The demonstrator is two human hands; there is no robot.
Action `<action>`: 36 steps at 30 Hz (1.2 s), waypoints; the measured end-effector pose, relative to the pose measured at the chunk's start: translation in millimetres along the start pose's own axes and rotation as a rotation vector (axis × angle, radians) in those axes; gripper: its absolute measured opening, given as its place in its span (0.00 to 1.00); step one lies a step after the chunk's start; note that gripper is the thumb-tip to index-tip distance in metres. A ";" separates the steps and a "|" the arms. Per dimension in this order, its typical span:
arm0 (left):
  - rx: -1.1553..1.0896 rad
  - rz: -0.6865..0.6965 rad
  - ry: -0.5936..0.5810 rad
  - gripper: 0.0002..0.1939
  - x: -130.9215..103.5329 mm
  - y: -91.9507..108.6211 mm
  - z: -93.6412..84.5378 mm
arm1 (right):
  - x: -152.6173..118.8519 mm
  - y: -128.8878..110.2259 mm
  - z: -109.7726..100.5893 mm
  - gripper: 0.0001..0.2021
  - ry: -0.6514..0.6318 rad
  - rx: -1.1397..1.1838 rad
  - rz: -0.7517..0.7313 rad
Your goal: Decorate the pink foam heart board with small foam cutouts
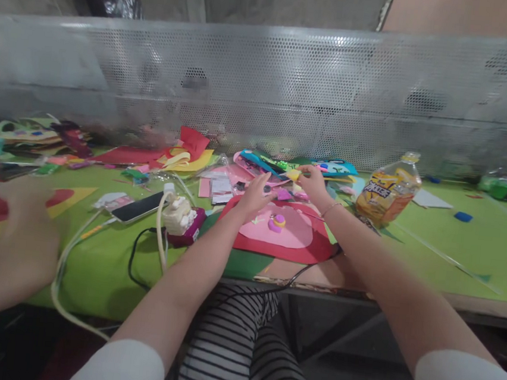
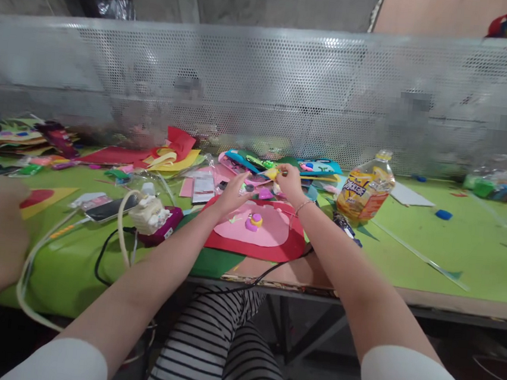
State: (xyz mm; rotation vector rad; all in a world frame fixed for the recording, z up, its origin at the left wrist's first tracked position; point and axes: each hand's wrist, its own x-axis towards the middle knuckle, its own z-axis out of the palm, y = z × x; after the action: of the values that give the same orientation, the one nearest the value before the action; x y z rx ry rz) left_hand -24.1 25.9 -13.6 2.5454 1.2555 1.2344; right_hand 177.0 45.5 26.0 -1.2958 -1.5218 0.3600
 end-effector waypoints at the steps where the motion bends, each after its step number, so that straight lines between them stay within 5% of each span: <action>1: -0.010 -0.002 -0.014 0.32 0.6 -0.8 2.2 | -4.8 -1.0 4.2 0.17 -0.009 0.010 -0.025; 5: -0.081 0.021 -0.051 0.33 2.0 0.2 5.3 | -25.3 -7.7 18.6 0.15 -0.105 0.089 -0.021; 8: -0.156 0.001 -0.004 0.23 3.2 6.9 1.4 | -37.1 -14.3 22.0 0.13 -0.212 0.098 -0.063; 12: -0.199 -0.072 0.076 0.16 3.0 14.3 -5.2 | -45.7 -26.3 12.0 0.13 -0.270 -0.089 -0.230; 18: -0.119 -0.071 0.010 0.13 -3.1 22.0 -11.0 | -63.6 -46.7 -7.7 0.16 -0.332 -0.292 -0.498; 24: -0.167 -0.006 -0.015 0.12 -6.1 28.3 -10.0 | -73.5 -40.4 -9.1 0.13 -0.252 -0.207 -0.317; 36: -0.339 -0.119 -0.080 0.16 -10.4 39.8 -9.0 | -67.1 -25.9 -5.3 0.05 -0.273 0.250 0.012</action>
State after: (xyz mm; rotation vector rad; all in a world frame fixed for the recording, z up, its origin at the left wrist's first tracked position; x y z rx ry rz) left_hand -8.0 -10.4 0.3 2.2248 1.0596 1.1900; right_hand 158.0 -23.0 13.8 -1.0907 -1.6347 0.7361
